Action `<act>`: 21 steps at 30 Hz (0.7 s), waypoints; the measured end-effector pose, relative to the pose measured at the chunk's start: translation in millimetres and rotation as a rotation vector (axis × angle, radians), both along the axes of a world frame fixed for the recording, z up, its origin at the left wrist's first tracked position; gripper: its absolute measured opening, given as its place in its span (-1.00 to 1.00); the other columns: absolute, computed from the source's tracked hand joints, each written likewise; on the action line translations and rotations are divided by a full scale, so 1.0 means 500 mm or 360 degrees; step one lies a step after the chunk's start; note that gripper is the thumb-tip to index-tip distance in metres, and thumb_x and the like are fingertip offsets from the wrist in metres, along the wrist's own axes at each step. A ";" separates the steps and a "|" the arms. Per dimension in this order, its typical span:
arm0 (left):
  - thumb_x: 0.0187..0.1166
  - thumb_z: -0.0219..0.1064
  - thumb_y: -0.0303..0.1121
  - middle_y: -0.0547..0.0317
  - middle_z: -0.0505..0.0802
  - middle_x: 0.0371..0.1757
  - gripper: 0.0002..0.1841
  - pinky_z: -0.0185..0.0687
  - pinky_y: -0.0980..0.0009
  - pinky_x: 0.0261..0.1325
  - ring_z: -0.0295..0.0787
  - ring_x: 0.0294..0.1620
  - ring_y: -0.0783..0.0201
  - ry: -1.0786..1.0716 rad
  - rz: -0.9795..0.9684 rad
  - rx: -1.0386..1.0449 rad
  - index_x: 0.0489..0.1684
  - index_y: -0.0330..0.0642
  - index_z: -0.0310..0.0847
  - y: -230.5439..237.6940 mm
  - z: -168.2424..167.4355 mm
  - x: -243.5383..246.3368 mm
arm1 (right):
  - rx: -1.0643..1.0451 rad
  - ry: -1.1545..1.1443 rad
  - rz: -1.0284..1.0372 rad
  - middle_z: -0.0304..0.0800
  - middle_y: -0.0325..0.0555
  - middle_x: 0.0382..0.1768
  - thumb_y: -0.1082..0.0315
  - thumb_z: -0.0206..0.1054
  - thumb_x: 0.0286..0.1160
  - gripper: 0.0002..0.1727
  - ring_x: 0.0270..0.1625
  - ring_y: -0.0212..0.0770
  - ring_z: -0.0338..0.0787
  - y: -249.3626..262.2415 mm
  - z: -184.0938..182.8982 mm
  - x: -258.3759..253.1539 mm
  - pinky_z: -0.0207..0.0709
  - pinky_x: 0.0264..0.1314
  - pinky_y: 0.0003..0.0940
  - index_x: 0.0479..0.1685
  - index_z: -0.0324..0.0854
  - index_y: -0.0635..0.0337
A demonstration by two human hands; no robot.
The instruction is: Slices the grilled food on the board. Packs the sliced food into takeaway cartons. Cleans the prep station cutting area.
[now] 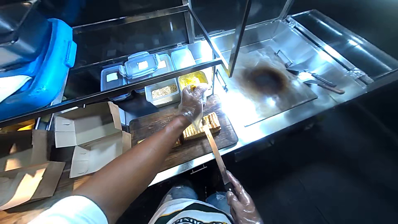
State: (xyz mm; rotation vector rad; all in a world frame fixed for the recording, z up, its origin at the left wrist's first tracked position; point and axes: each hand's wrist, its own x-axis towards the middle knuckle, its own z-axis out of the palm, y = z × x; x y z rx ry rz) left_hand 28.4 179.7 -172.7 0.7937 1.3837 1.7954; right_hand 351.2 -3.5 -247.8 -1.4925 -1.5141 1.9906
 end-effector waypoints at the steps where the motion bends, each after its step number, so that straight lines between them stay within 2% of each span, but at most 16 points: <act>1: 0.69 0.16 -0.38 0.39 0.53 -0.72 -0.72 0.44 0.49 -0.60 0.42 -0.73 0.45 -0.0008 -0.0060 -0.0080 -0.54 -0.03 0.52 0.005 0.019 -0.002 | -0.0019 0.0026 -0.0025 0.76 -0.10 -0.11 0.48 0.20 0.60 -0.27 -0.57 -0.32 0.55 -0.002 -0.006 -0.005 0.54 -0.57 -0.33 0.83 0.27 -0.15; 2: 0.72 0.17 -0.37 0.38 0.53 -0.72 -0.72 0.46 0.50 -0.62 0.42 -0.74 0.45 -0.0016 -0.0100 -0.0097 -0.53 -0.06 0.52 0.007 0.049 -0.002 | 0.0058 -0.0008 0.0038 0.79 -0.15 0.12 0.49 0.20 0.59 -0.27 -0.43 -0.37 0.66 -0.002 -0.009 -0.002 0.63 -0.39 -0.36 0.83 0.27 -0.12; 3: 0.71 0.16 -0.39 0.37 0.52 -0.73 -0.71 0.43 0.50 -0.63 0.40 -0.75 0.44 -0.0027 -0.0132 -0.0032 -0.54 -0.07 0.52 0.002 0.089 -0.002 | 0.0204 -0.0092 0.0190 0.71 -0.22 0.45 0.47 0.20 0.62 -0.27 -0.15 -0.41 0.81 0.000 -0.005 0.005 0.74 -0.04 -0.37 0.84 0.24 -0.10; 4: 0.70 0.15 -0.39 0.37 0.50 -0.74 -0.71 0.41 0.52 -0.64 0.38 -0.75 0.45 -0.0045 -0.0174 0.0072 -0.56 -0.05 0.50 -0.009 0.134 0.000 | 0.0388 -0.0183 0.0337 0.60 -0.17 0.60 0.46 0.20 0.64 -0.28 0.13 -0.36 0.86 0.002 0.007 0.008 0.73 0.26 -0.30 0.85 0.21 -0.04; 5: 0.69 0.14 -0.39 0.39 0.47 -0.73 -0.72 0.36 0.53 -0.63 0.34 -0.74 0.46 -0.0072 -0.0218 0.0172 -0.56 -0.01 0.46 -0.018 0.171 0.002 | 0.0582 -0.0259 0.0414 0.66 -0.03 0.54 0.48 0.21 0.62 -0.29 0.16 -0.25 0.89 -0.001 0.022 0.008 0.73 0.31 -0.20 0.83 0.24 0.05; 6: 0.68 0.15 -0.40 0.41 0.46 -0.73 -0.72 0.34 0.56 -0.65 0.32 -0.75 0.47 -0.0079 -0.0222 0.0242 -0.56 0.02 0.45 -0.026 0.190 0.002 | 0.0751 -0.0341 0.0482 0.76 0.05 0.41 0.48 0.21 0.59 -0.30 0.09 -0.17 0.92 -0.007 0.035 0.007 0.77 0.26 -0.14 0.81 0.28 0.08; 7: 0.66 0.15 -0.40 0.42 0.45 -0.73 -0.72 0.32 0.56 -0.65 0.31 -0.75 0.48 -0.0063 -0.0208 0.0248 -0.57 0.04 0.44 -0.033 0.193 -0.002 | 0.0897 -0.0415 0.0522 0.87 0.10 0.15 0.48 0.22 0.55 -0.30 -0.10 -0.10 0.93 -0.012 0.044 0.004 0.81 0.07 -0.08 0.79 0.33 0.09; 8: 0.65 0.15 -0.39 0.42 0.46 -0.73 -0.72 0.33 0.55 -0.66 0.32 -0.76 0.47 -0.0024 -0.0178 0.0216 -0.59 0.04 0.43 -0.037 0.181 -0.009 | 0.0974 -0.0486 0.0577 0.89 0.09 -0.03 0.47 0.22 0.54 -0.29 -0.26 -0.07 0.90 -0.015 0.052 -0.002 0.82 -0.10 -0.04 0.80 0.32 0.05; 9: 0.65 0.15 -0.39 0.42 0.46 -0.73 -0.72 0.33 0.54 -0.66 0.32 -0.76 0.47 0.0015 -0.0141 0.0160 -0.58 0.03 0.45 -0.039 0.163 -0.016 | 0.1007 -0.0546 0.0619 0.88 0.08 -0.14 0.47 0.22 0.53 -0.27 -0.35 -0.05 0.88 -0.017 0.060 -0.010 0.81 -0.21 -0.02 0.81 0.31 0.01; 11: 0.63 0.17 -0.39 0.42 0.49 -0.72 -0.75 0.33 0.55 -0.67 0.34 -0.76 0.48 0.0042 -0.0056 0.0081 -0.55 0.01 0.51 -0.037 0.125 -0.023 | 0.1067 -0.0620 0.0638 0.87 0.06 -0.21 0.46 0.22 0.50 -0.24 -0.44 -0.06 0.85 -0.016 0.063 -0.032 0.79 -0.34 -0.02 0.82 0.30 -0.05; 13: 0.62 0.22 -0.40 0.40 0.53 -0.71 -0.77 0.37 0.54 -0.65 0.37 -0.74 0.46 0.0018 0.0005 0.0063 -0.53 -0.01 0.56 -0.033 0.095 -0.028 | 0.1060 -0.0694 0.0659 0.86 0.06 -0.18 0.42 0.22 0.51 -0.23 -0.43 -0.04 0.85 -0.001 0.059 -0.071 0.78 -0.36 -0.01 0.84 0.27 -0.15; 14: 0.60 0.23 -0.41 0.40 0.52 -0.72 -0.76 0.38 0.52 -0.66 0.38 -0.76 0.46 0.0023 0.0031 0.0065 -0.55 -0.01 0.56 -0.030 0.082 -0.030 | 0.0987 -0.0772 0.0710 0.85 0.06 -0.10 0.38 0.19 0.56 -0.22 -0.35 -0.02 0.87 0.016 0.060 -0.104 0.78 -0.29 0.00 0.87 0.20 -0.24; 16: 0.61 0.22 -0.41 0.39 0.54 -0.71 -0.76 0.40 0.49 -0.64 0.39 -0.74 0.44 0.0087 0.0046 0.0038 -0.55 -0.02 0.55 -0.027 0.053 -0.031 | 0.0814 -0.0975 0.0847 0.81 0.08 0.14 0.28 0.11 0.68 -0.24 -0.12 0.03 0.90 0.062 0.057 -0.188 0.78 -0.05 0.02 0.91 0.05 -0.37; 18: 0.61 0.22 -0.38 0.41 0.54 -0.69 -0.77 0.42 0.48 -0.59 0.42 -0.71 0.46 0.0213 0.0049 0.0004 -0.55 0.00 0.55 -0.025 0.030 -0.028 | 0.0656 -0.1120 0.0977 0.72 0.11 0.36 0.25 0.02 0.75 -0.25 0.12 0.08 0.88 0.107 0.054 -0.256 0.73 0.20 0.05 0.94 -0.07 -0.41; 19: 0.59 0.21 -0.38 0.43 0.54 -0.71 -0.75 0.43 0.48 -0.58 0.43 -0.71 0.47 0.0250 0.0063 0.0029 -0.58 0.01 0.55 -0.022 0.024 -0.028 | 0.0612 -0.1145 0.1003 0.70 0.12 0.40 0.26 0.01 0.76 -0.24 0.17 0.08 0.87 0.116 0.055 -0.269 0.71 0.25 0.05 0.94 -0.11 -0.42; 21: 0.60 0.21 -0.39 0.43 0.55 -0.70 -0.74 0.44 0.49 -0.56 0.43 -0.70 0.47 0.0246 0.0065 0.0055 -0.59 0.02 0.55 -0.020 0.012 -0.034 | 0.0616 -0.1157 0.0994 0.75 0.12 0.30 0.26 0.02 0.74 -0.23 0.08 0.08 0.89 0.097 0.063 -0.247 0.74 0.16 0.06 0.94 -0.10 -0.45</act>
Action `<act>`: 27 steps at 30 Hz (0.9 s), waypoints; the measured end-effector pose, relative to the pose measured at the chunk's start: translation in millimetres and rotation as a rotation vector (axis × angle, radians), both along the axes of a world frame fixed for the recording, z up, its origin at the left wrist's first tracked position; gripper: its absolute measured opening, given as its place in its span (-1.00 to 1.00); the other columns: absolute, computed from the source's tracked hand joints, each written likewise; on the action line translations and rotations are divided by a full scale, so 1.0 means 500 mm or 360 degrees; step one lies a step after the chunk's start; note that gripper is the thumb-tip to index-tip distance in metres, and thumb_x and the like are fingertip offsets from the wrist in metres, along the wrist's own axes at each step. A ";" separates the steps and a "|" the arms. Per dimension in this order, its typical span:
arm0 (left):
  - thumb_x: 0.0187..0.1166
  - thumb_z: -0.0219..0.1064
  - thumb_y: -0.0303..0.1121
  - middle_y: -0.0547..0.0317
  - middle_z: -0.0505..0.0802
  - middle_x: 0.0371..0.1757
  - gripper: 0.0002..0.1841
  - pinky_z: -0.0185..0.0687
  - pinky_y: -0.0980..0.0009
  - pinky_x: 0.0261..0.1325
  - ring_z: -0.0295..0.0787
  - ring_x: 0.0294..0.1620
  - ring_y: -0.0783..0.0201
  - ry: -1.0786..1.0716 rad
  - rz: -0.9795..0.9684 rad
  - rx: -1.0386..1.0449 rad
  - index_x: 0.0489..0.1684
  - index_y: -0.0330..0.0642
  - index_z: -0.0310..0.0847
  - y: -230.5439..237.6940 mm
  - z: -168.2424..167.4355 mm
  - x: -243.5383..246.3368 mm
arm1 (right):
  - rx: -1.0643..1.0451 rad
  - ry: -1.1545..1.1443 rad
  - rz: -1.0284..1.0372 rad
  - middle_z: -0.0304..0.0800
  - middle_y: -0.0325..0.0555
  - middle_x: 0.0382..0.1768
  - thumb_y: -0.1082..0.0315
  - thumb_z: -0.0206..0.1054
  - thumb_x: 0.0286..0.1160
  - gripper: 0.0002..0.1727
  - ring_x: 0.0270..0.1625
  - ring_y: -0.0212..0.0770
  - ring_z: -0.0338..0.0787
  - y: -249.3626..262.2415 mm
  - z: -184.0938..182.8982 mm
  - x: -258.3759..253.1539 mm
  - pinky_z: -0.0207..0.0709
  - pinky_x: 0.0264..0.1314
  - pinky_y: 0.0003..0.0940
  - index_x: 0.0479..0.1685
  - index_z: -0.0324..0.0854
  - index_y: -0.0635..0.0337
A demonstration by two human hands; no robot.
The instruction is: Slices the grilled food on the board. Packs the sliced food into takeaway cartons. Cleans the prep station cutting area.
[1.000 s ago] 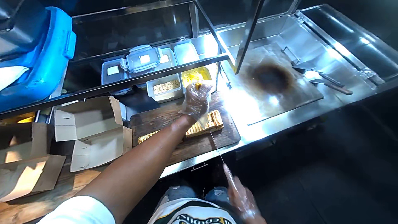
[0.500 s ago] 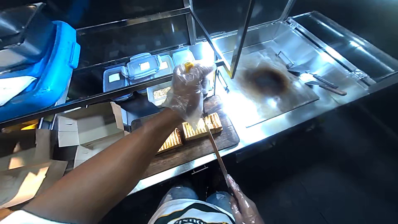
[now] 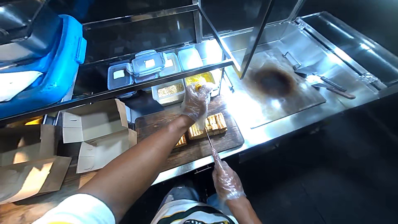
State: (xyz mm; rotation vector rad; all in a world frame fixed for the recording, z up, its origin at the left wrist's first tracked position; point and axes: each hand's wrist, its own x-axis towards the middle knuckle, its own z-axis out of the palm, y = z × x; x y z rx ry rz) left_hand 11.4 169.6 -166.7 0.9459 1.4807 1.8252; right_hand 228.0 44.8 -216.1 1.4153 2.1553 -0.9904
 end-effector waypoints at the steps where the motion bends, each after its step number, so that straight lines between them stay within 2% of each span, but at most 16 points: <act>1: 0.60 0.21 -0.39 0.43 0.55 -0.70 -0.74 0.43 0.49 -0.58 0.42 -0.71 0.47 -0.0032 0.0012 -0.0004 -0.59 0.02 0.56 0.000 -0.007 -0.003 | 0.0013 0.0021 -0.0004 0.78 0.11 0.23 0.27 0.04 0.73 -0.22 0.02 0.08 0.90 -0.016 0.006 0.024 0.75 0.09 0.05 0.94 -0.09 -0.45; 3: 0.60 0.20 -0.41 0.43 0.52 -0.72 -0.74 0.40 0.50 -0.61 0.39 -0.73 0.47 -0.0109 0.0049 -0.0010 -0.59 0.02 0.53 0.001 -0.014 -0.011 | 0.0059 0.0088 0.0003 0.82 0.11 0.14 0.29 0.08 0.69 -0.21 -0.06 0.06 0.91 -0.029 0.008 0.047 0.77 0.01 0.02 0.93 -0.03 -0.40; 5: 0.61 0.18 -0.40 0.43 0.51 -0.72 -0.74 0.37 0.50 -0.63 0.37 -0.74 0.47 -0.0131 0.0059 -0.0013 -0.58 0.03 0.54 -0.003 -0.017 -0.015 | 0.0020 0.0024 0.0043 0.79 0.10 0.23 0.26 0.04 0.73 -0.23 0.05 0.09 0.89 0.001 0.001 0.001 0.74 0.13 0.07 0.94 -0.08 -0.41; 8: 0.59 0.20 -0.43 0.42 0.54 -0.72 -0.74 0.35 0.51 -0.65 0.37 -0.75 0.47 -0.0113 0.0072 0.0000 -0.59 0.00 0.56 -0.009 -0.017 -0.008 | -0.0033 -0.0091 0.0017 0.78 0.07 0.34 0.23 0.02 0.78 -0.22 0.23 0.13 0.85 0.059 -0.025 -0.091 0.66 0.30 0.16 0.94 -0.20 -0.54; 10: 0.57 0.19 -0.44 0.43 0.53 -0.72 -0.75 0.37 0.51 -0.63 0.37 -0.74 0.48 -0.0086 0.0050 0.0032 -0.59 0.01 0.53 -0.010 -0.016 -0.005 | 0.0023 -0.0097 0.0031 0.75 0.06 0.36 0.26 0.01 0.75 -0.20 0.14 0.11 0.88 0.044 -0.020 -0.074 0.71 0.21 0.14 0.93 -0.20 -0.55; 12: 0.56 0.17 -0.46 0.43 0.52 -0.72 -0.72 0.37 0.51 -0.62 0.37 -0.74 0.48 -0.0111 0.0046 0.0057 -0.63 0.01 0.51 -0.008 -0.014 -0.005 | 0.0079 -0.0123 0.0053 0.76 0.12 0.26 0.28 0.04 0.72 -0.20 -0.04 0.10 0.91 -0.005 0.001 -0.009 0.77 0.02 0.09 0.94 -0.14 -0.49; 14: 0.57 0.17 -0.46 0.44 0.52 -0.73 -0.71 0.37 0.52 -0.63 0.38 -0.74 0.49 -0.0086 0.0062 0.0066 -0.64 0.02 0.52 -0.009 -0.017 -0.011 | 0.0139 -0.0118 0.0057 0.80 0.13 0.18 0.30 0.05 0.69 -0.20 -0.15 0.08 0.92 -0.033 -0.001 0.030 0.78 -0.08 0.04 0.93 -0.08 -0.46; 15: 0.57 0.17 -0.45 0.44 0.52 -0.73 -0.72 0.36 0.52 -0.64 0.37 -0.75 0.49 -0.0068 0.0071 0.0060 -0.63 0.01 0.52 -0.011 -0.018 -0.012 | 0.0147 -0.0098 0.0056 0.80 0.13 0.18 0.29 0.05 0.70 -0.21 -0.12 0.08 0.92 -0.026 -0.015 0.019 0.78 -0.06 0.05 0.93 -0.06 -0.44; 18: 0.58 0.20 -0.46 0.43 0.53 -0.73 -0.73 0.34 0.54 -0.64 0.36 -0.75 0.50 -0.0056 0.0065 0.0049 -0.62 -0.01 0.53 -0.010 -0.017 -0.005 | 0.0066 -0.0066 0.0056 0.77 0.10 0.33 0.24 0.02 0.76 -0.22 0.15 0.13 0.88 0.054 -0.076 -0.089 0.70 0.21 0.15 0.95 -0.17 -0.44; 20: 0.57 0.20 -0.45 0.44 0.54 -0.72 -0.73 0.35 0.55 -0.64 0.36 -0.75 0.50 -0.0055 0.0056 0.0033 -0.61 -0.01 0.54 -0.013 -0.017 -0.003 | 0.0058 -0.0076 0.0063 0.77 0.10 0.34 0.22 0.03 0.77 -0.19 0.20 0.15 0.86 0.076 -0.097 -0.115 0.68 0.26 0.19 0.95 -0.26 -0.52; 22: 0.56 0.20 -0.46 0.45 0.55 -0.71 -0.74 0.36 0.56 -0.64 0.37 -0.74 0.52 -0.0072 0.0044 0.0064 -0.61 0.00 0.56 -0.010 -0.019 -0.007 | 0.0090 -0.0074 0.0073 0.74 0.06 0.39 0.25 0.01 0.74 -0.19 0.09 0.12 0.90 0.041 -0.083 -0.061 0.74 0.16 0.14 0.94 -0.21 -0.53; 24: 0.55 0.19 -0.46 0.45 0.54 -0.72 -0.73 0.35 0.55 -0.63 0.37 -0.74 0.51 -0.0095 0.0065 0.0083 -0.62 0.02 0.53 -0.015 -0.022 -0.011 | 0.0147 -0.0042 0.0057 0.78 0.13 0.23 0.28 0.05 0.71 -0.21 -0.11 0.10 0.91 -0.024 -0.068 0.017 0.77 -0.04 0.09 0.94 -0.09 -0.45; 25: 0.56 0.18 -0.46 0.46 0.52 -0.72 -0.73 0.35 0.55 -0.64 0.36 -0.75 0.51 -0.0095 0.0080 0.0080 -0.62 0.03 0.52 -0.017 -0.021 -0.014 | 0.0155 -0.0041 0.0054 0.78 0.15 0.21 0.30 0.06 0.69 -0.20 -0.14 0.10 0.91 -0.038 -0.067 0.037 0.78 -0.07 0.07 0.94 -0.07 -0.42; 27: 0.56 0.18 -0.47 0.46 0.54 -0.71 -0.74 0.34 0.57 -0.65 0.36 -0.75 0.53 -0.0091 0.0092 0.0067 -0.59 0.02 0.56 -0.020 -0.019 -0.013 | 0.0123 -0.0067 0.0100 0.75 0.16 0.28 0.29 0.04 0.71 -0.20 -0.07 0.11 0.91 -0.015 -0.084 0.008 0.78 -0.01 0.08 0.95 -0.12 -0.40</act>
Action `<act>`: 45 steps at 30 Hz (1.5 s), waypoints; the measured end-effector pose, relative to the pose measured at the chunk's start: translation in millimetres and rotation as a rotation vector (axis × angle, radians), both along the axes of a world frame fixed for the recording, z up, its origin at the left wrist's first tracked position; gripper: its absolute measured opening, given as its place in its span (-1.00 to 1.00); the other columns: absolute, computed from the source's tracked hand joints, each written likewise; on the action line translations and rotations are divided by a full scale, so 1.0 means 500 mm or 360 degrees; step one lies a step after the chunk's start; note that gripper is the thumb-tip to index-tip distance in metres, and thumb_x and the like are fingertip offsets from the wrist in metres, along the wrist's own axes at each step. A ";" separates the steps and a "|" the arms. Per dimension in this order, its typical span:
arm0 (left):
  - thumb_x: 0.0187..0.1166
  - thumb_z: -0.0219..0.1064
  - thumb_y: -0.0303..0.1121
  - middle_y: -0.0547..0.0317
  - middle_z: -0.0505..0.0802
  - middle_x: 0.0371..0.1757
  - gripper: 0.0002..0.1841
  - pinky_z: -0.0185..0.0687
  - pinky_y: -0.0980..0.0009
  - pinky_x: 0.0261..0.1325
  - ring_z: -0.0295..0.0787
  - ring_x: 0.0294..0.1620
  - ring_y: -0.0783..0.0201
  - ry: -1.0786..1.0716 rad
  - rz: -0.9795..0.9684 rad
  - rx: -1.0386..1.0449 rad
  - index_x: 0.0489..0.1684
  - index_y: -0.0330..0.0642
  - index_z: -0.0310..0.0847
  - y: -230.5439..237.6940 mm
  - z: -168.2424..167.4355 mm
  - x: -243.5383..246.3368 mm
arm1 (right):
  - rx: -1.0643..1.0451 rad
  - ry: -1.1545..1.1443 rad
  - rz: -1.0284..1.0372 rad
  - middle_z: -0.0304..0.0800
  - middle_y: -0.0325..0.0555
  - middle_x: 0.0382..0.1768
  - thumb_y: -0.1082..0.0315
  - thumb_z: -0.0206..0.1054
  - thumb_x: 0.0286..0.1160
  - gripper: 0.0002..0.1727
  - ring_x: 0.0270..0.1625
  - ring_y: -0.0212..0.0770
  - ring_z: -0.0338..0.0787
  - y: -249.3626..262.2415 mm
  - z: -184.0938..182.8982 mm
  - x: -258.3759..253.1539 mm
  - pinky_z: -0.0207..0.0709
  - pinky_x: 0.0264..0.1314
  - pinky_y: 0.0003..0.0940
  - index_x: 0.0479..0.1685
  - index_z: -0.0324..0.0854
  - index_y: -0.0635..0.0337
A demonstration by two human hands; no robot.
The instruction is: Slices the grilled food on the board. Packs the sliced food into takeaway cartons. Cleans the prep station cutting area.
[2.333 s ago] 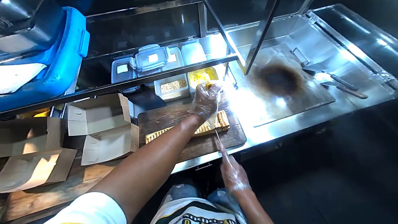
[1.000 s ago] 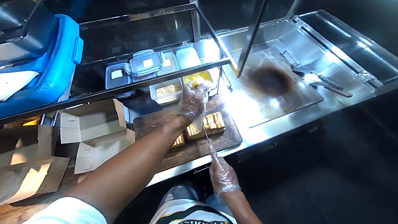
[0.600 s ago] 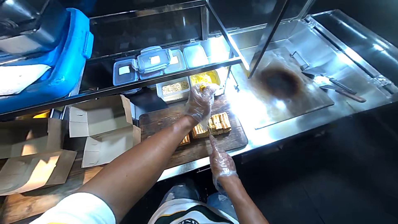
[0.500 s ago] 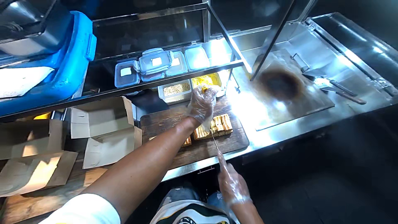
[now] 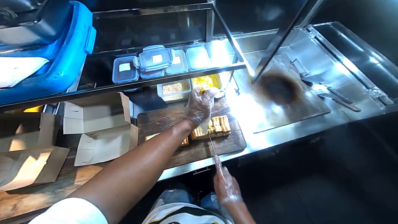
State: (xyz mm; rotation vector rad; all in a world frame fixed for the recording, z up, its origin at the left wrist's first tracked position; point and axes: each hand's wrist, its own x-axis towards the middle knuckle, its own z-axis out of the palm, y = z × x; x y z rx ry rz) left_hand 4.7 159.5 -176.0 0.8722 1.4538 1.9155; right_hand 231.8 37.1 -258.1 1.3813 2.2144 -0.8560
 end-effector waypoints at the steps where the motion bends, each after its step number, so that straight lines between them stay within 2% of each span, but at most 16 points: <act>1: 0.56 0.19 -0.48 0.46 0.56 -0.70 -0.74 0.35 0.58 -0.64 0.37 -0.74 0.54 0.0016 -0.0005 -0.0003 -0.59 0.01 0.57 0.001 0.001 0.004 | -0.0034 -0.0005 0.0019 0.72 0.14 0.36 0.28 0.02 0.72 -0.20 0.01 0.12 0.90 0.034 -0.012 -0.039 0.76 0.07 0.10 0.95 -0.16 -0.40; 5: 0.54 0.17 -0.47 0.47 0.55 -0.71 -0.74 0.35 0.57 -0.63 0.37 -0.74 0.53 0.0095 -0.0024 0.0008 -0.61 0.02 0.54 0.002 -0.002 0.014 | -0.0025 0.0022 0.0014 0.69 0.09 0.44 0.26 0.06 0.73 -0.15 0.11 0.15 0.89 0.093 -0.039 -0.113 0.72 0.16 0.16 0.95 -0.27 -0.49; 9: 0.57 0.18 -0.43 0.45 0.53 -0.72 -0.75 0.36 0.53 -0.65 0.37 -0.75 0.49 0.0063 -0.0049 -0.0003 -0.59 0.03 0.53 -0.001 -0.006 0.000 | 0.0169 0.0194 -0.0028 0.84 0.18 0.07 0.31 0.16 0.62 -0.22 -0.34 0.13 0.88 -0.071 -0.029 0.130 0.77 -0.28 0.14 0.90 0.10 -0.35; 13: 0.59 0.17 -0.40 0.44 0.51 -0.74 -0.73 0.38 0.51 -0.64 0.37 -0.76 0.47 -0.0061 -0.0056 -0.0017 -0.61 0.04 0.51 -0.002 -0.006 -0.009 | -0.0058 0.0911 -0.0243 0.85 0.14 0.22 0.49 0.22 0.58 -0.35 -0.04 -0.10 0.94 -0.122 0.002 0.296 0.80 0.17 -0.05 0.75 0.36 0.17; 15: 0.61 0.16 -0.40 0.43 0.49 -0.74 -0.73 0.36 0.51 -0.64 0.35 -0.76 0.46 -0.0139 -0.0036 -0.0038 -0.60 0.03 0.50 0.000 -0.006 -0.006 | -0.0272 0.1147 -0.0446 0.66 0.06 0.53 0.52 0.23 0.59 -0.33 0.16 -0.26 0.90 -0.104 0.029 0.280 0.76 0.31 -0.22 0.77 0.32 0.19; 16: 0.62 0.16 -0.41 0.43 0.48 -0.75 -0.73 0.34 0.52 -0.65 0.34 -0.76 0.47 -0.0172 -0.0034 -0.0047 -0.59 0.02 0.50 -0.001 -0.003 -0.005 | -0.0432 0.1189 -0.0607 0.67 -0.06 0.52 0.50 0.23 0.61 -0.32 0.00 -0.36 0.88 -0.097 0.034 0.262 0.78 0.12 -0.31 0.80 0.30 0.09; 18: 0.64 0.15 -0.43 0.40 0.50 -0.75 -0.74 0.34 0.54 -0.67 0.35 -0.78 0.47 -0.0218 -0.0099 -0.0111 -0.56 -0.02 0.51 0.002 0.010 -0.003 | -0.0721 0.1271 -0.0917 0.80 -0.09 0.11 0.50 0.22 0.61 -0.29 -0.48 -0.36 0.64 -0.091 0.019 0.230 0.63 -0.45 -0.34 0.82 0.28 -0.06; 19: 0.68 0.16 -0.43 0.38 0.53 -0.75 -0.74 0.39 0.54 -0.68 0.40 -0.78 0.47 -0.0229 -0.0164 -0.0196 -0.52 -0.05 0.53 0.004 0.024 -0.002 | -0.0791 0.1281 -0.0978 0.78 -0.08 0.01 0.50 0.21 0.61 -0.27 -0.54 -0.35 0.58 -0.092 0.010 0.223 0.58 -0.53 -0.34 0.83 0.26 -0.08; 20: 0.71 0.17 -0.41 0.37 0.55 -0.75 -0.74 0.44 0.54 -0.68 0.43 -0.78 0.47 -0.0228 -0.0214 -0.0284 -0.50 -0.08 0.54 0.009 0.048 -0.001 | -0.0769 0.1262 -0.0953 0.77 -0.08 0.05 0.50 0.20 0.61 -0.27 -0.50 -0.36 0.61 -0.093 0.007 0.222 0.60 -0.48 -0.35 0.84 0.24 -0.06; 23: 0.70 0.11 -0.45 0.37 0.52 -0.73 -0.74 0.43 0.54 -0.65 0.40 -0.76 0.46 -0.0197 -0.0314 -0.0073 -0.50 -0.08 0.50 -0.001 0.160 -0.003 | -0.0302 0.1017 -0.0423 0.78 0.08 0.38 0.49 0.21 0.60 -0.31 -0.01 -0.18 0.92 -0.091 0.047 0.224 0.78 0.17 -0.15 0.81 0.27 0.14; 26: 0.63 0.12 -0.48 0.40 0.48 -0.74 -0.74 0.34 0.56 -0.69 0.33 -0.78 0.48 -0.0142 -0.0302 0.0064 -0.55 -0.01 0.44 -0.016 0.194 -0.010 | 0.0096 0.0888 -0.0117 0.90 0.10 -0.12 0.49 0.21 0.55 -0.32 -0.31 -0.05 0.90 -0.110 0.075 0.214 0.82 -0.14 -0.01 0.76 0.36 0.12; 30: 0.63 0.19 -0.44 0.42 0.52 -0.74 -0.74 0.37 0.55 -0.68 0.37 -0.77 0.49 -0.0100 -0.0159 -0.0141 -0.56 -0.02 0.55 -0.019 0.127 -0.024 | 0.0246 0.0799 -0.0062 0.87 0.09 -0.26 0.46 0.22 0.52 -0.29 -0.44 -0.01 0.87 -0.107 0.082 0.157 0.78 -0.37 0.01 0.78 0.36 0.01; 32: 0.64 0.19 -0.45 0.40 0.51 -0.75 -0.73 0.37 0.54 -0.69 0.37 -0.79 0.47 -0.0101 -0.0078 -0.0171 -0.57 -0.03 0.54 -0.014 0.099 -0.029 | 0.0171 0.0627 -0.0069 0.87 0.08 -0.16 0.37 0.20 0.57 -0.26 -0.36 0.01 0.88 -0.079 0.090 0.092 0.79 -0.30 0.02 0.85 0.25 -0.17; 37: 0.57 0.21 -0.44 0.42 0.52 -0.75 -0.73 0.38 0.51 -0.67 0.37 -0.79 0.48 0.0060 -0.0033 -0.0130 -0.62 -0.01 0.51 -0.001 0.040 -0.030 | -0.0155 0.0195 -0.0094 0.73 0.03 0.44 0.28 0.03 0.75 -0.25 0.26 0.03 0.86 0.024 0.078 -0.085 0.68 0.34 0.04 0.93 -0.05 -0.42; 41: 0.60 0.21 -0.46 0.42 0.56 -0.70 -0.76 0.40 0.53 -0.63 0.40 -0.74 0.50 0.0132 0.0043 -0.0215 -0.55 -0.05 0.55 0.001 0.020 -0.038 | -0.0138 0.0149 -0.0084 0.80 0.12 0.19 0.30 0.08 0.69 -0.19 0.01 0.08 0.90 -0.020 0.096 -0.023 0.75 0.08 0.06 0.94 -0.08 -0.43; 45: 0.58 0.21 -0.44 0.42 0.55 -0.71 -0.77 0.35 0.52 -0.65 0.35 -0.76 0.50 0.0102 0.0064 -0.0218 -0.55 -0.04 0.58 -0.004 0.003 -0.032 | -0.0179 0.0115 -0.0066 0.83 0.08 0.21 0.26 0.03 0.75 -0.24 0.15 0.09 0.88 0.024 0.071 -0.100 0.70 0.25 0.11 0.94 -0.11 -0.41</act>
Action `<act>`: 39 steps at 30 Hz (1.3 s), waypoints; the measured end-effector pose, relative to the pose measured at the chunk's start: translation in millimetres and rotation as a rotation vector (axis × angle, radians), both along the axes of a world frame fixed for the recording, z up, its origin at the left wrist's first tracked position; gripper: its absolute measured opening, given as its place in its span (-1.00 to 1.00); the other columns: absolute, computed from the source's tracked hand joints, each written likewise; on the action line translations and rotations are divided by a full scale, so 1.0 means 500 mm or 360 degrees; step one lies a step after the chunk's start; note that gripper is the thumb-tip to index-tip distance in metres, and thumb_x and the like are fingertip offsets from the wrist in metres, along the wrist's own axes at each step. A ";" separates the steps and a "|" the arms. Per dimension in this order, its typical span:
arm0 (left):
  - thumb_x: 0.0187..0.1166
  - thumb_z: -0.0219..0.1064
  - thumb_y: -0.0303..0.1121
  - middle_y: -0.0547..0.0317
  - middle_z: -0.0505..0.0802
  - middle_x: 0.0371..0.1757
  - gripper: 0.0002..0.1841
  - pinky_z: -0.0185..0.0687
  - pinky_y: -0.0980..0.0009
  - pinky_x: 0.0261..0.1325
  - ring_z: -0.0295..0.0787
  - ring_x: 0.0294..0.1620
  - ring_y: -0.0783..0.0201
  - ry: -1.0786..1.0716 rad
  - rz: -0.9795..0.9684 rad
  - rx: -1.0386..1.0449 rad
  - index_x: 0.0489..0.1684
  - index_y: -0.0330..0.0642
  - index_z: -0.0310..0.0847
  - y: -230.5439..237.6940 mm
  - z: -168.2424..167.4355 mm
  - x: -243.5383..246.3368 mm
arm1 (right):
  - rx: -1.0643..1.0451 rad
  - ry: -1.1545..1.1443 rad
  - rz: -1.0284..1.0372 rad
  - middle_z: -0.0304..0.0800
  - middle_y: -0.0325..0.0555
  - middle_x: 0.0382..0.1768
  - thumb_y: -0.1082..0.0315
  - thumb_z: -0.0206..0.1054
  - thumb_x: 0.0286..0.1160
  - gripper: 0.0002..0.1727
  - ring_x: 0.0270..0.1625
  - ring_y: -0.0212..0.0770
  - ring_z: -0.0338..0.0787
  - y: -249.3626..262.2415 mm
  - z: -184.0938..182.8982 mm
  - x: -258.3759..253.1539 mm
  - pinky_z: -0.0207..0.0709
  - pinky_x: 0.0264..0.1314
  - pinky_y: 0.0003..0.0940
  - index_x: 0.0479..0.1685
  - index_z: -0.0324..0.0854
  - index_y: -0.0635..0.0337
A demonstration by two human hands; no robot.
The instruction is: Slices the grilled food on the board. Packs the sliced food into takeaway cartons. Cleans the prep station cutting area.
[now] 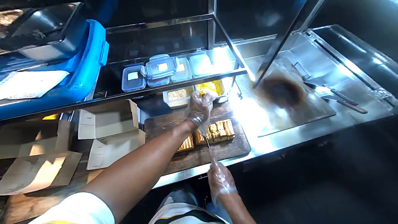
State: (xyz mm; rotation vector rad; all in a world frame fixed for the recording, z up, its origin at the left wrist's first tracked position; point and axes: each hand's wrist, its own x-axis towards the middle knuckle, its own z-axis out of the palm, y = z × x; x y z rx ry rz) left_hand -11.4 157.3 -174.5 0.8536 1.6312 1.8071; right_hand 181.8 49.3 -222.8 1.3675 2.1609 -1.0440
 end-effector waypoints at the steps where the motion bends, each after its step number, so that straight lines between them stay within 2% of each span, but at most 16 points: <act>1: 0.58 0.20 -0.45 0.43 0.57 -0.70 -0.76 0.35 0.53 -0.64 0.36 -0.75 0.52 0.0036 -0.0020 0.0021 -0.56 -0.05 0.60 -0.005 0.002 0.004 | -0.0025 -0.0059 0.0019 0.84 0.09 0.21 0.23 0.01 0.78 -0.24 0.19 0.12 0.87 0.019 -0.006 -0.027 0.68 0.28 0.15 0.95 -0.16 -0.44; 4: 0.56 0.18 -0.46 0.44 0.56 -0.71 -0.76 0.36 0.55 -0.62 0.37 -0.74 0.53 0.0107 -0.0050 0.0030 -0.57 -0.03 0.57 -0.010 0.003 0.006 | 0.0025 -0.0067 0.0028 0.77 0.06 0.34 0.27 0.02 0.75 -0.21 0.13 0.11 0.89 -0.002 0.004 -0.005 0.73 0.20 0.13 0.95 -0.17 -0.45; 8: 0.59 0.18 -0.45 0.44 0.54 -0.70 -0.76 0.36 0.55 -0.61 0.37 -0.73 0.53 0.0053 -0.0017 0.0015 -0.55 -0.03 0.56 -0.010 0.001 0.002 | 0.0058 -0.0026 -0.0028 0.82 0.13 0.16 0.30 0.08 0.69 -0.19 -0.05 0.09 0.91 -0.069 0.017 0.082 0.76 0.02 0.08 0.94 -0.08 -0.42; 11: 0.59 0.18 -0.45 0.45 0.55 -0.70 -0.75 0.37 0.55 -0.62 0.37 -0.73 0.53 0.0068 -0.0018 0.0011 -0.56 -0.02 0.57 -0.010 0.003 0.006 | 0.0085 0.0037 0.0004 0.78 0.08 0.33 0.29 0.06 0.69 -0.21 0.12 0.10 0.89 -0.004 -0.054 -0.011 0.74 0.18 0.11 0.94 -0.07 -0.36; 14: 0.58 0.19 -0.47 0.46 0.59 -0.66 -0.77 0.40 0.57 -0.58 0.40 -0.69 0.56 0.0109 -0.0015 0.0037 -0.52 -0.04 0.60 -0.015 0.004 0.011 | 0.0055 -0.0069 0.0040 0.71 0.04 0.44 0.26 0.02 0.75 -0.21 0.22 0.11 0.86 0.022 -0.073 -0.050 0.70 0.26 0.12 0.95 -0.17 -0.46; 17: 0.56 0.20 -0.47 0.48 0.61 -0.67 -0.77 0.38 0.60 -0.61 0.39 -0.71 0.58 0.0064 -0.0015 0.0083 -0.53 -0.02 0.63 -0.017 -0.001 0.002 | 0.0097 -0.0037 0.0010 0.79 0.13 0.21 0.30 0.06 0.69 -0.19 -0.06 0.10 0.91 -0.063 -0.045 0.063 0.77 0.00 0.09 0.94 -0.09 -0.41; 19: 0.56 0.20 -0.46 0.45 0.59 -0.69 -0.77 0.36 0.57 -0.62 0.38 -0.73 0.54 0.0007 -0.0001 0.0098 -0.55 -0.03 0.62 -0.016 -0.006 -0.010 | 0.0119 -0.0033 0.0014 0.80 0.15 0.19 0.30 0.08 0.67 -0.19 -0.13 0.10 0.91 -0.082 -0.052 0.092 0.77 -0.05 0.09 0.94 -0.08 -0.38; 23: 0.53 0.22 -0.47 0.44 0.60 -0.68 -0.78 0.37 0.55 -0.64 0.39 -0.73 0.53 0.0012 0.0002 0.0125 -0.56 -0.03 0.60 -0.021 -0.007 0.001 | 0.0098 -0.0042 0.0089 0.72 0.12 0.41 0.26 0.07 0.73 -0.20 0.18 0.16 0.87 0.026 -0.111 -0.055 0.70 0.22 0.15 0.96 -0.15 -0.34; 25: 0.52 0.23 -0.45 0.45 0.60 -0.67 -0.79 0.37 0.55 -0.63 0.39 -0.73 0.54 0.0070 -0.0009 0.0118 -0.57 -0.02 0.60 -0.027 -0.006 0.005 | 0.0125 -0.0062 0.0090 0.73 0.09 0.39 0.26 0.07 0.73 -0.18 0.16 0.16 0.87 0.028 -0.116 -0.065 0.72 0.20 0.16 0.96 -0.20 -0.39; 26: 0.52 0.21 -0.45 0.47 0.60 -0.67 -0.79 0.38 0.57 -0.63 0.40 -0.72 0.55 0.0083 -0.0033 0.0119 -0.56 -0.01 0.60 -0.029 -0.005 0.004 | 0.0164 -0.0052 0.0086 0.73 0.06 0.40 0.28 0.06 0.69 -0.16 0.07 0.12 0.90 -0.003 -0.115 -0.022 0.76 0.10 0.14 0.96 -0.20 -0.42; 29: 0.51 0.21 -0.46 0.47 0.58 -0.72 -0.79 0.38 0.56 -0.65 0.39 -0.76 0.53 -0.0017 -0.0017 0.0158 -0.55 -0.03 0.61 -0.030 -0.006 -0.007 | 0.0292 0.0109 0.0033 0.84 0.21 0.08 0.30 0.18 0.62 -0.23 -0.32 0.17 0.90 -0.134 -0.101 0.196 0.77 -0.29 0.18 0.89 0.13 -0.26; 32: 0.54 0.19 -0.43 0.45 0.51 -0.75 -0.78 0.33 0.53 -0.67 0.34 -0.78 0.49 -0.0099 -0.0017 0.0151 -0.56 0.00 0.57 -0.034 -0.012 -0.017 | 0.0123 0.0506 -0.0083 0.88 0.21 0.07 0.39 0.23 0.61 -0.32 -0.19 0.11 0.92 -0.177 -0.084 0.355 0.79 -0.05 0.18 0.80 0.32 0.06; 34: 0.58 0.18 -0.41 0.44 0.49 -0.76 -0.76 0.32 0.52 -0.68 0.32 -0.79 0.48 -0.0116 0.0001 0.0131 -0.56 -0.01 0.59 -0.037 -0.016 -0.018 | 0.0017 0.0938 -0.0195 0.80 0.21 0.30 0.49 0.21 0.60 -0.37 0.02 -0.05 0.93 -0.159 -0.075 0.374 0.79 0.21 0.00 0.73 0.34 0.28; 36: 0.61 0.16 -0.41 0.42 0.47 -0.76 -0.75 0.32 0.50 -0.67 0.31 -0.78 0.46 -0.0134 0.0056 0.0092 -0.56 -0.01 0.56 -0.040 -0.016 -0.015 | -0.0251 0.1169 -0.0380 0.59 0.08 0.59 0.49 0.20 0.64 -0.35 0.15 -0.24 0.88 -0.136 -0.064 0.347 0.75 0.29 -0.19 0.78 0.28 0.24; 38: 0.64 0.13 -0.39 0.39 0.46 -0.77 -0.72 0.33 0.50 -0.66 0.31 -0.79 0.45 -0.0190 0.0040 0.0000 -0.58 -0.03 0.52 -0.041 -0.006 -0.012 | -0.0627 0.1210 -0.0734 0.73 -0.09 0.36 0.49 0.19 0.63 -0.29 -0.26 -0.37 0.77 -0.132 -0.072 0.314 0.74 -0.17 -0.34 0.83 0.24 0.03; 39: 0.70 0.10 -0.39 0.37 0.47 -0.76 -0.72 0.36 0.50 -0.66 0.33 -0.78 0.44 -0.0235 -0.0032 -0.0076 -0.54 -0.06 0.51 -0.040 0.004 -0.013 | -0.0781 0.1208 -0.0893 0.77 -0.08 0.02 0.50 0.18 0.62 -0.27 -0.49 -0.34 0.63 -0.133 -0.080 0.302 0.61 -0.45 -0.33 0.84 0.23 -0.05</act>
